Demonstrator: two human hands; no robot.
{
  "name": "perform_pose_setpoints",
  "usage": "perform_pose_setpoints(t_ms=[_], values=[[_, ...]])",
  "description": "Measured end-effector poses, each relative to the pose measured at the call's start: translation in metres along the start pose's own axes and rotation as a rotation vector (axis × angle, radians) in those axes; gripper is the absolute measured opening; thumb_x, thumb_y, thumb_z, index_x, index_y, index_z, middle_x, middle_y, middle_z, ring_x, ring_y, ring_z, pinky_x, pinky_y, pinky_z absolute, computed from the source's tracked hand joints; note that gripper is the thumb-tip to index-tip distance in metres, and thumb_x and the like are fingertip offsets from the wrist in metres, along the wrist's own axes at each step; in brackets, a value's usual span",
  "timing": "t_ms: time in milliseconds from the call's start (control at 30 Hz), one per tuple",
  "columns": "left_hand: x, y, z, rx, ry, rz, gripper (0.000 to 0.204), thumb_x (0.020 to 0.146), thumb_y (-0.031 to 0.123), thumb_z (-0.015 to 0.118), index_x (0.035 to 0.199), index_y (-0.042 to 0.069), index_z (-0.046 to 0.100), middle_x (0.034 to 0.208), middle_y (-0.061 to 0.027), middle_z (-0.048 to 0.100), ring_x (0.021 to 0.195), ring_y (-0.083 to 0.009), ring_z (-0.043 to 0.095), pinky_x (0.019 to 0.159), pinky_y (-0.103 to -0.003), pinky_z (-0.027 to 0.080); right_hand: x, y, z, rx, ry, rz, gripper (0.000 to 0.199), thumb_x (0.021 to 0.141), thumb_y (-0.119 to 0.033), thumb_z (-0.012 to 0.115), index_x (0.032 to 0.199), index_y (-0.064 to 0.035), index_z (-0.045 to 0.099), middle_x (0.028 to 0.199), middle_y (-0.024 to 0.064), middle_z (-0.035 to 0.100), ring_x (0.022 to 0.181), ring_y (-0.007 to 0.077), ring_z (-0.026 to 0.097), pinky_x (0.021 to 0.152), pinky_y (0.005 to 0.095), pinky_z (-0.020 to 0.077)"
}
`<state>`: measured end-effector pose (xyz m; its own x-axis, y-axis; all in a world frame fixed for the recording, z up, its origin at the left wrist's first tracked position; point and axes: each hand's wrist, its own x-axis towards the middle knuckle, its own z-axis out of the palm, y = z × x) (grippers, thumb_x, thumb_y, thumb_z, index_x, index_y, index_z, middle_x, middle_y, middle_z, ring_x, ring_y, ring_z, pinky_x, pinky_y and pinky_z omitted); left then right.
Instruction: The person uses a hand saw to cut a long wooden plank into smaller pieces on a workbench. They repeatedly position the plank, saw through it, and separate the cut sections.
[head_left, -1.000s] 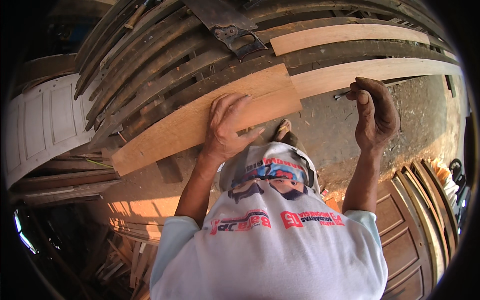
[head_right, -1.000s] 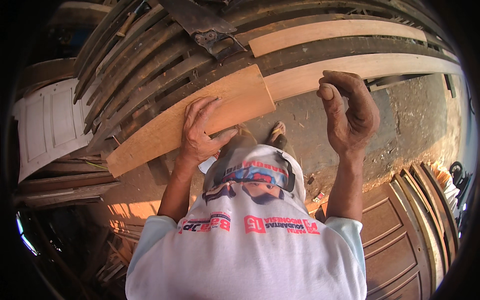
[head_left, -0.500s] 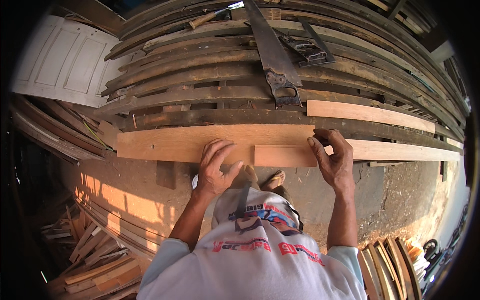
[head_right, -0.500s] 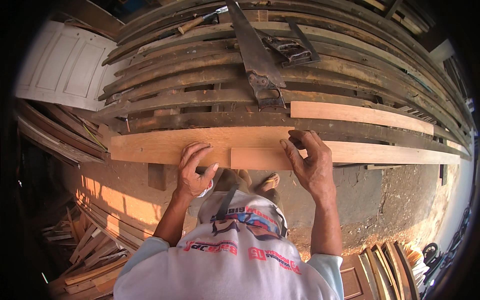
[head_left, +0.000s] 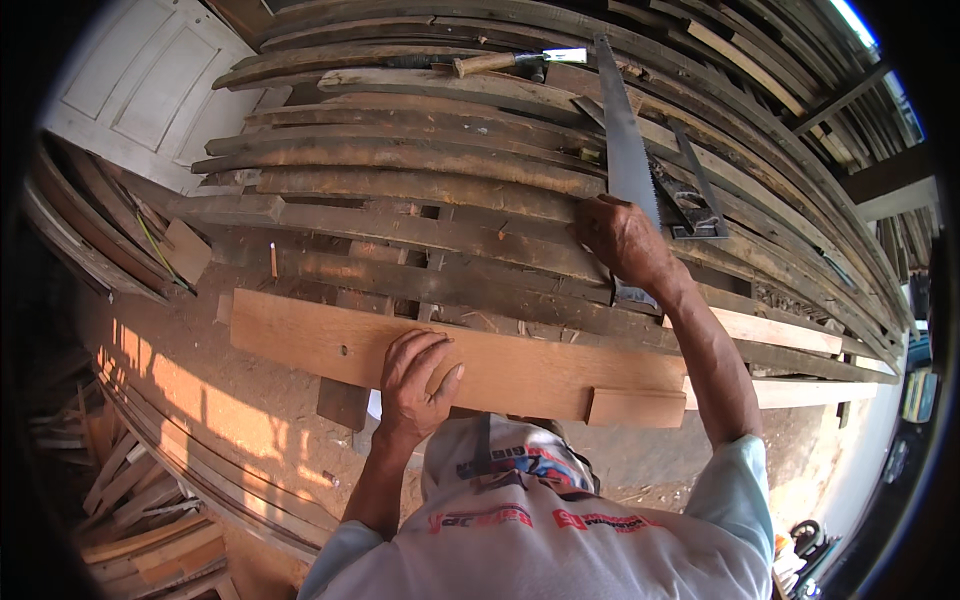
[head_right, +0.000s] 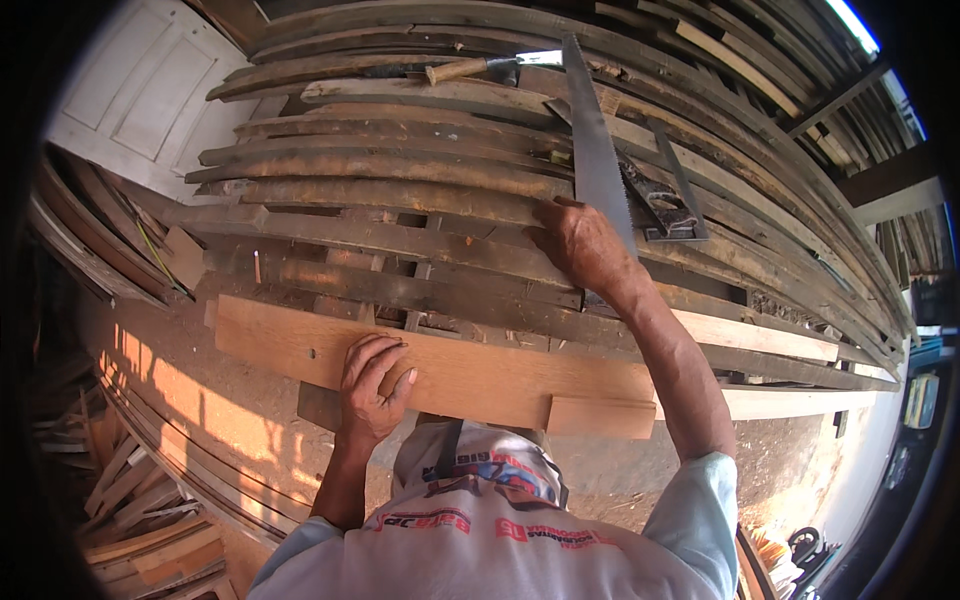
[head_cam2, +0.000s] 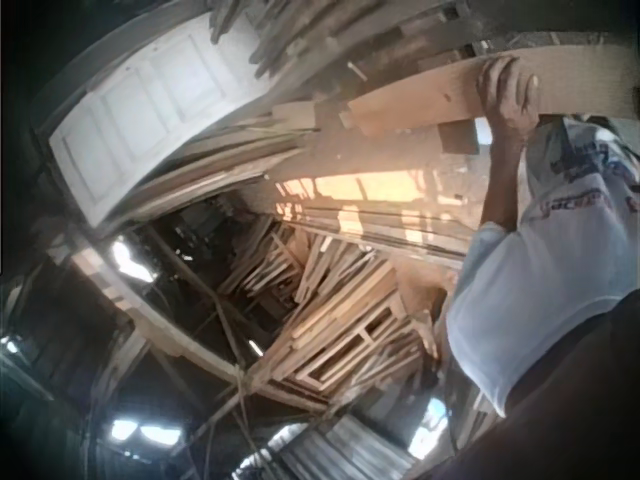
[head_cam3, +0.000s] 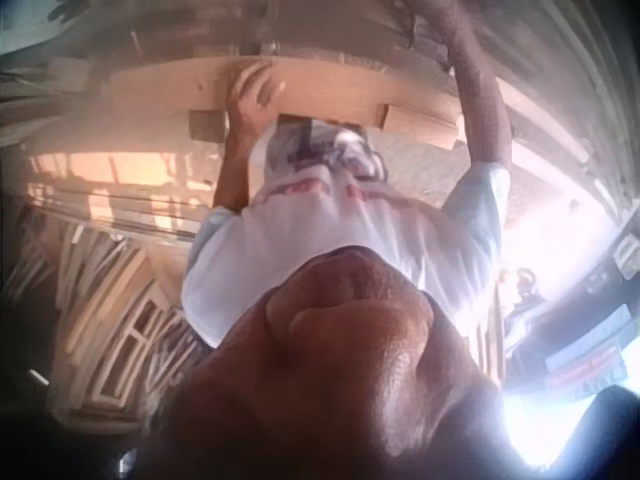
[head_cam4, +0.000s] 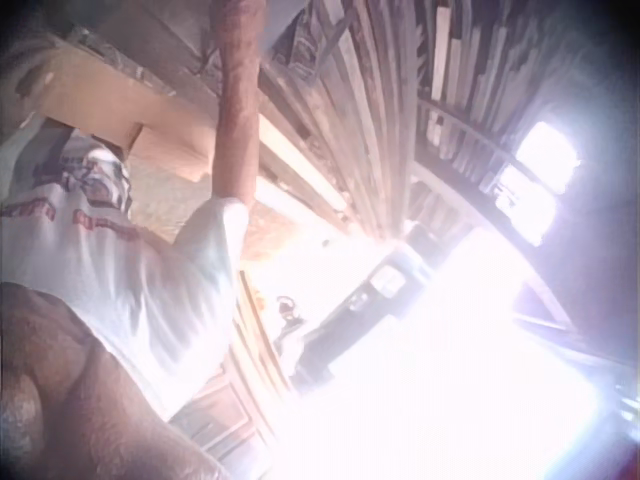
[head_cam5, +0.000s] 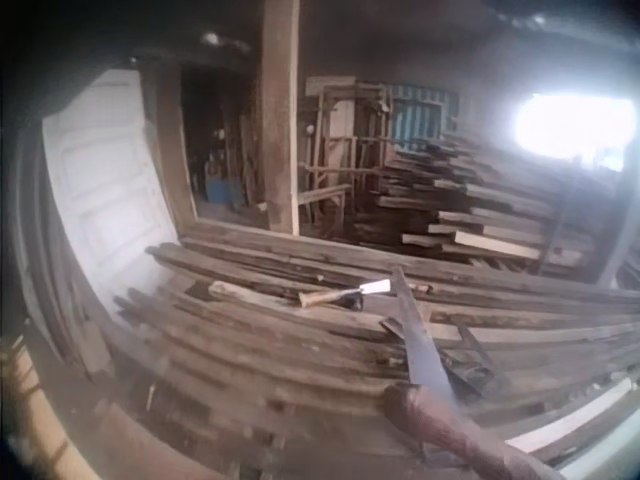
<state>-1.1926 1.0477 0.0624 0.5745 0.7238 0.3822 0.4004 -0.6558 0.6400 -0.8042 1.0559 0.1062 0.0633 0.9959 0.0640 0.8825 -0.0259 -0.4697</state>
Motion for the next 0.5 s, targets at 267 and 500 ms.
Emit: perform_pose_setpoints(t_ms=[267,500], values=[[0.007,-0.013,-0.009,-0.126,-0.106,-0.096,0.04,0.084,0.009,0.087,0.122,0.0,0.076,0.131,-0.0141,0.07,0.127,-0.0383,0.065,0.111,-0.052,0.054,0.185,0.104,0.065,-0.231,0.165,-0.104,0.025,0.105,-0.02,0.066,0.124,-0.0077,0.077,0.109,0.0247,0.079,0.101,0.0441,0.077,0.088,0.0527,0.0619],[0.015,-0.019,-0.013,-0.193,-0.147,-0.145,0.039,0.086,0.011,0.088,0.121,0.001,0.076,0.13,-0.0125,0.071,0.125,-0.0372,0.065,0.11,-0.051,0.055,0.283,0.149,0.111,-0.706,0.126,-0.438,0.014,0.105,-0.017,0.061,0.103,-0.0055,0.069,0.091,0.0172,0.075,0.085,0.0357,0.078,0.078,0.0502,0.063]])
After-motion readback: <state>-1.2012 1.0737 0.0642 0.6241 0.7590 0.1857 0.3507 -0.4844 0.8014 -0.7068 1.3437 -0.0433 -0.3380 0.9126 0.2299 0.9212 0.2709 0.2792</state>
